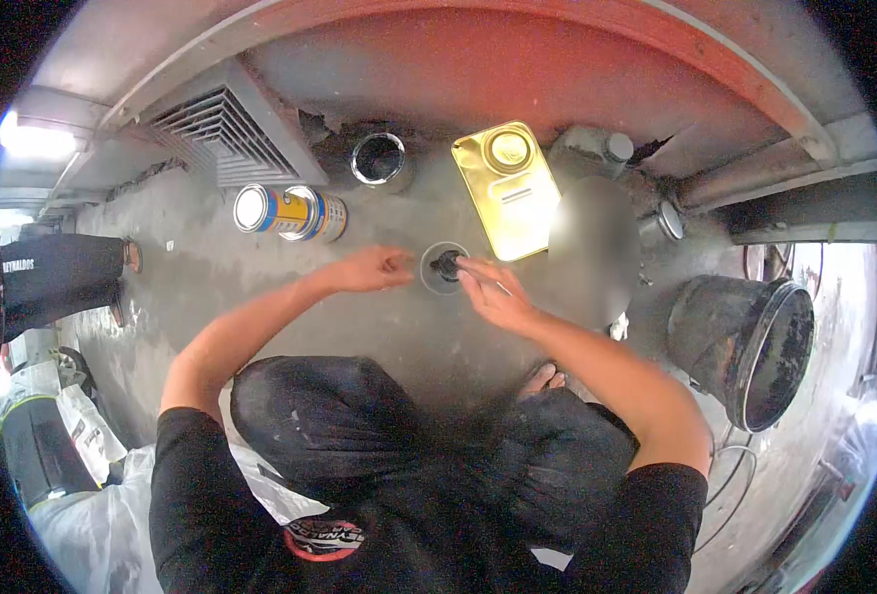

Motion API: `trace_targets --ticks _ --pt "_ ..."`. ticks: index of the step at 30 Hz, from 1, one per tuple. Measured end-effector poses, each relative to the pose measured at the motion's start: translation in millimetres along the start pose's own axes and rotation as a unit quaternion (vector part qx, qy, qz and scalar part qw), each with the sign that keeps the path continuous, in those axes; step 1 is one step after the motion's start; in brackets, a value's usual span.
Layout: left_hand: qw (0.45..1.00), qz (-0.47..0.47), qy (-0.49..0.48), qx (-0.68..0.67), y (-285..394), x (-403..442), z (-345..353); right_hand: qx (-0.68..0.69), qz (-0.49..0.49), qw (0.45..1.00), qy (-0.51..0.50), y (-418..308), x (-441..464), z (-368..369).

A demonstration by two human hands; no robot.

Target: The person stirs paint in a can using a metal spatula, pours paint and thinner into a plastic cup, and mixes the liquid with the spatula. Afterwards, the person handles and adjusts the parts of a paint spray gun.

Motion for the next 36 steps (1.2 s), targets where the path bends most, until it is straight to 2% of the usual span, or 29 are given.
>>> trace_targets --ticks 2,3,5,6,8,9,11,14,17,20,22,24,26,29,32,36 --pt "0.997 -0.028 0.016 0.066 25 15 -3 0.013 0.019 0.999 -0.021 1 4 2" --pt "0.994 -0.035 0.016 0.103 32 24 -1 -0.025 -0.025 0.999 0.016 -1 -4 -2" --pt "0.986 0.006 0.079 0.149 15 39 4 -0.107 -0.113 0.985 0.079 -3 -19 -3" --pt "0.979 0.028 0.11 0.17 10 44 5 -0.079 -0.033 0.995 0.043 5 -18 -7" --pt "0.975 0.024 0.111 0.19 16 46 4 -0.02 0.127 0.991 -0.03 -5 -16 -24" --pt "0.973 0.023 0.114 0.199 17 46 3 -0.057 0.16 0.983 -0.076 -9 -16 -24" --pt "0.989 -0.038 0.105 0.095 -3 46 7 -0.127 0.223 0.952 -0.169 -4 -20 -20" --pt "0.991 -0.101 0.091 0.015 -9 33 11 -0.066 0.143 0.982 -0.103 -9 -13 -28" --pt "0.99 -0.115 0.077 -0.016 -12 21 14 -0.05 0.201 0.963 -0.17 -11 -14 -25" --pt "0.987 -0.12 0.077 -0.077 -19 12 24 -0.069 0.209 0.968 -0.124 1 -15 -21" --pt "0.984 -0.12 0.077 -0.107 -17 9 23 -0.172 0.087 0.981 -0.017 -19 -16 -25" --pt "0.984 -0.115 0.072 -0.116 -13 10 25 -0.167 0.068 0.984 -0.01 -20 -14 -19" --pt "0.983 -0.129 0.079 -0.105 -14 15 25 -0.056 0.159 0.981 -0.1 -13 -7 -16" --pt "0.98 -0.14 0.072 -0.125 -16 15 29 -0.021 0.215 0.973 -0.087 12 -5 -12" --pt "0.978 -0.142 0.069 -0.133 -14 14 27 0.021 0.156 0.987 -0.028 5 -5 -25" --pt "0.982 -0.141 0.056 -0.111 -22 16 26 0.007 0.155 0.987 -0.037 4 -12 -34"
Point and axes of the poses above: each hand's wrist, its own x-axis towards the middle knuckle, its own z-axis out of the palm, y = z × x, the point moved 10 cm from there along x, towards the middle knuckle, and after that the axes turned 7 degrees about z, right-handed, at the moved point
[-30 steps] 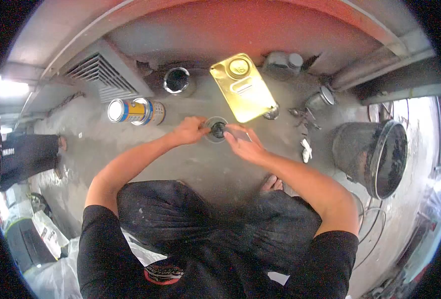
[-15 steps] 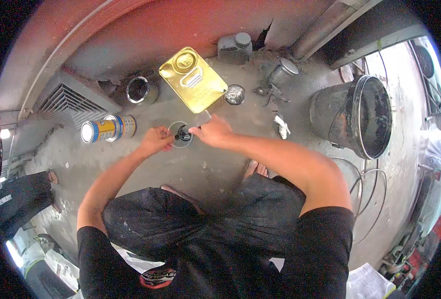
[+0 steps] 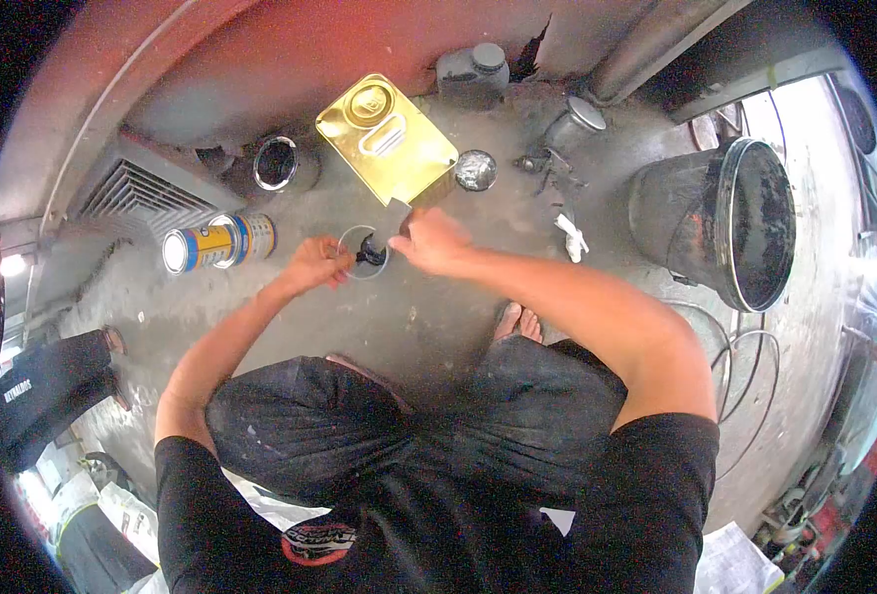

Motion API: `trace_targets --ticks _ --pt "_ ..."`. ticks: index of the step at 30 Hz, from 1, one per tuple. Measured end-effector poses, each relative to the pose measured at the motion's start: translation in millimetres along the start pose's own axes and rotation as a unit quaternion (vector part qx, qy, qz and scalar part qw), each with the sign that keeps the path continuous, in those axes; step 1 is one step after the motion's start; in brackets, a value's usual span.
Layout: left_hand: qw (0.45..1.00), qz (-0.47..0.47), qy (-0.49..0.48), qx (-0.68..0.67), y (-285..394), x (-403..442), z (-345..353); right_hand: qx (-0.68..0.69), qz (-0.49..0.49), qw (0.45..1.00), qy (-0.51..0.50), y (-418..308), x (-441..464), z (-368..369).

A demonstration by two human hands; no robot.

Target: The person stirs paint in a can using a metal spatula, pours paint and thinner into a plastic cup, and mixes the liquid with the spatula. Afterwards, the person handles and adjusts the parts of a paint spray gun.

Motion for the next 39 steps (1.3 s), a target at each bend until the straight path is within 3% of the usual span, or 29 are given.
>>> trace_targets --ticks 3,5,11,15,17,21,27,32,37,39 --pt "0.998 -0.014 -0.007 0.065 0 4 0 -0.013 0.003 1.0 -0.009 17 3 -1" --pt "0.998 -0.009 -0.004 0.067 3 5 1 0.013 0.023 0.999 -0.025 27 4 -2" --pt "0.998 -0.019 0.0 0.057 2 4 0 -0.081 -0.005 0.996 -0.034 23 -1 0" --pt "0.997 -0.017 0.012 0.072 4 5 -5 -0.046 -0.023 0.998 -0.046 12 -8 -7" --pt "0.999 -0.008 0.019 0.035 11 0 -5 -0.005 -0.001 0.997 -0.072 5 -12 -11" --pt "0.999 -0.001 -0.001 0.037 11 1 -2 -0.031 -0.018 0.999 -0.015 -8 -13 -11" --pt "0.99 -0.027 0.015 -0.137 -24 -5 5 0.013 -0.038 0.999 -0.03 -37 -15 -2" --pt "0.982 -0.038 0.017 -0.184 -21 -7 9 0.028 -0.05 0.998 0.016 -28 -11 -4" --pt "0.987 -0.047 0.013 -0.151 -19 -5 4 -0.147 -0.025 0.988 0.033 31 -2 -14" --pt "0.989 -0.041 0.012 -0.143 -19 -3 5 -0.213 0.05 0.974 0.052 78 11 -38"
Point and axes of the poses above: each hand's wrist, its own x-axis towards the middle knuckle, its own z-axis out of the palm, y = z × x, the point moved 10 cm from there along x, towards the middle knuckle, and after that the axes turned 7 degrees about z, right-handed, at the moved point
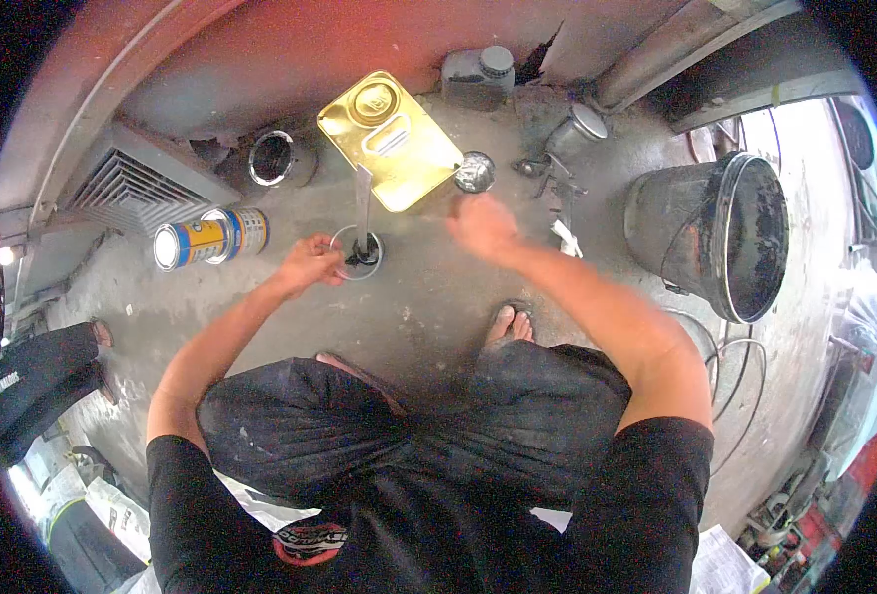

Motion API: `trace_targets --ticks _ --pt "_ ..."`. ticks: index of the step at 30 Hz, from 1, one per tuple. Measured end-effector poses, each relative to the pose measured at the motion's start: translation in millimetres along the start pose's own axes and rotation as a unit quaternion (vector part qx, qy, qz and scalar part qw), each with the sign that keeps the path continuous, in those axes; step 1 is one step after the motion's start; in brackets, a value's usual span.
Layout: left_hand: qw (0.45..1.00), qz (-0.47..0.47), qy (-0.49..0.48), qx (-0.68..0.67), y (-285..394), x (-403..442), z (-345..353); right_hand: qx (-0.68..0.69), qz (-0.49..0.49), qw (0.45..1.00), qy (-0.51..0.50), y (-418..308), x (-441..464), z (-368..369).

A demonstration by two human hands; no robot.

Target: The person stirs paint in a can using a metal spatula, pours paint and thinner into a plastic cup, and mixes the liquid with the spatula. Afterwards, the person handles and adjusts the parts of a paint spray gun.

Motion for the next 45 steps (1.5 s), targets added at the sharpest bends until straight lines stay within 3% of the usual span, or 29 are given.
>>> trace_targets --ticks 2,5,8,11,14,18,24,28,33,37,38,41,44,45 --pt "1.0 0.005 0.0 0.012 2 2 1 -0.018 0.011 0.998 0.056 50 22 -4" --pt "0.999 0.008 -0.004 0.033 2 0 1 -0.056 0.042 0.994 0.08 68 33 -30" --pt "0.998 0.009 0.004 0.062 9 -4 1 -0.073 0.006 0.994 0.075 60 46 -28" --pt "0.994 0.024 0.022 0.102 22 -10 3 -0.146 0.042 0.988 -0.014 36 54 -22" --pt "0.987 0.042 0.04 0.149 42 -22 4 -0.162 0.006 0.987 -0.006 33 69 -4" --pt "0.981 0.033 0.066 0.178 47 -34 -3 -0.224 0.036 0.974 -0.001 33 80 3" --pt "0.976 0.069 0.126 0.161 46 -42 -17 -0.245 0.061 0.967 -0.038 44 88 15" --pt "0.975 0.086 0.143 0.149 62 -49 -19 -0.286 0.019 0.958 0.0 43 87 21" --pt "0.962 0.158 0.183 0.127 54 -40 -38 -0.225 0.058 0.972 -0.043 43 74 -4" --pt "0.952 0.221 0.18 0.108 76 -43 -45 0.017 0.127 0.991 -0.027 64 32 -20" --pt "0.95 0.241 0.176 0.092 85 -45 -44 0.121 0.156 0.976 -0.096 77 21 -5" --pt "0.936 0.308 0.168 0.036 112 -59 -43 0.391 0.19 0.86 -0.266 78 -15 30" --pt "0.827 0.509 0.105 0.212 187 -114 -5 0.568 0.148 0.716 -0.378 42 -65 27" --pt "0.787 0.548 0.078 0.273 207 -132 17 0.584 0.131 0.695 -0.399 29 -78 20"
Point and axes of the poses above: each hand's wrist, its own x-axis towards the middle knuckle, its own z-axis out of the palm, y = z × x, the point moved 10 cm from there along x, towards the middle knuckle, and after that the axes turned 7 degrees about z, right-handed, at the moved point
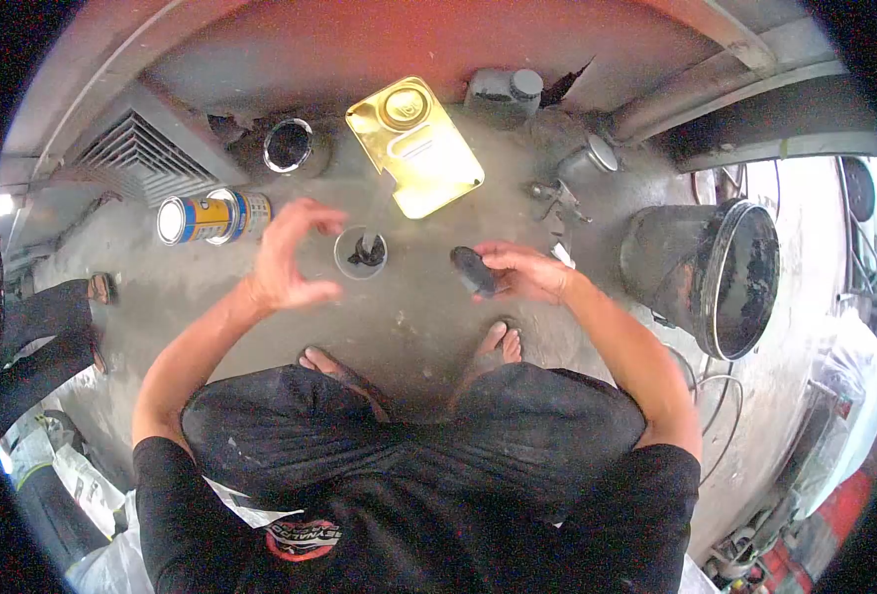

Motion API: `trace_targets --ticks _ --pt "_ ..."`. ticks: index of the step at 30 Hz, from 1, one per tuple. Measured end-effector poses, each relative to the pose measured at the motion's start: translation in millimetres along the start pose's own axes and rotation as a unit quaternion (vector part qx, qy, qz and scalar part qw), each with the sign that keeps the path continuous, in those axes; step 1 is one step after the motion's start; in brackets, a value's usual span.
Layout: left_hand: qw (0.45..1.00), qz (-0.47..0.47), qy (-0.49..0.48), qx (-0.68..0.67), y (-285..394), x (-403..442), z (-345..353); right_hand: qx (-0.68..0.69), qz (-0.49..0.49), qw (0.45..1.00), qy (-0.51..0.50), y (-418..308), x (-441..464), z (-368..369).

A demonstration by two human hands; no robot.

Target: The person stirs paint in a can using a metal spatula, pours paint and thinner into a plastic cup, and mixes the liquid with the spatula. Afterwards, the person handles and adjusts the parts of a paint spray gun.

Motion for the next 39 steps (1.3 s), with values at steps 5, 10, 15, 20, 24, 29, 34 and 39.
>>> trace_targets --ticks 5,10,15,20,24,29,34,39 --pt "0.982 0.098 -0.132 0.094 82 19 62 0.041 -0.028 0.989 -0.136 -17 -15 85" --pt "0.97 0.086 -0.178 0.139 85 8 84 0.028 -0.078 0.984 -0.158 -32 -9 124" --pt "0.982 0.076 -0.112 0.133 79 4 64 0.047 -0.049 0.984 -0.166 -29 0 138" --pt "0.985 -0.12 -0.101 0.076 22 6 27 -0.01 0.096 0.988 -0.118 6 15 114" --pt "0.959 -0.101 0.045 0.261 -63 13 -58 -0.141 0.14 0.979 -0.054 27 17 82" --pt "0.934 -0.229 -0.015 0.272 -174 -5 -75 -0.27 0.155 0.95 0.036 30 14 52" --pt "0.936 -0.216 -0.06 0.272 -194 4 -56 -0.284 0.129 0.949 0.041 43 23 33" --pt "0.916 -0.182 -0.106 0.342 -213 4 -46 -0.301 0.103 0.947 0.053 42 19 30"
Point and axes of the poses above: each hand's wrist, its own x-axis towards the middle knuckle, its own z-axis out of the palm, y = z × x, the point moved 10 cm from there along x, towards the middle knuckle, and after that the axes turned 7 degrees about z, right-handed, at the moved point
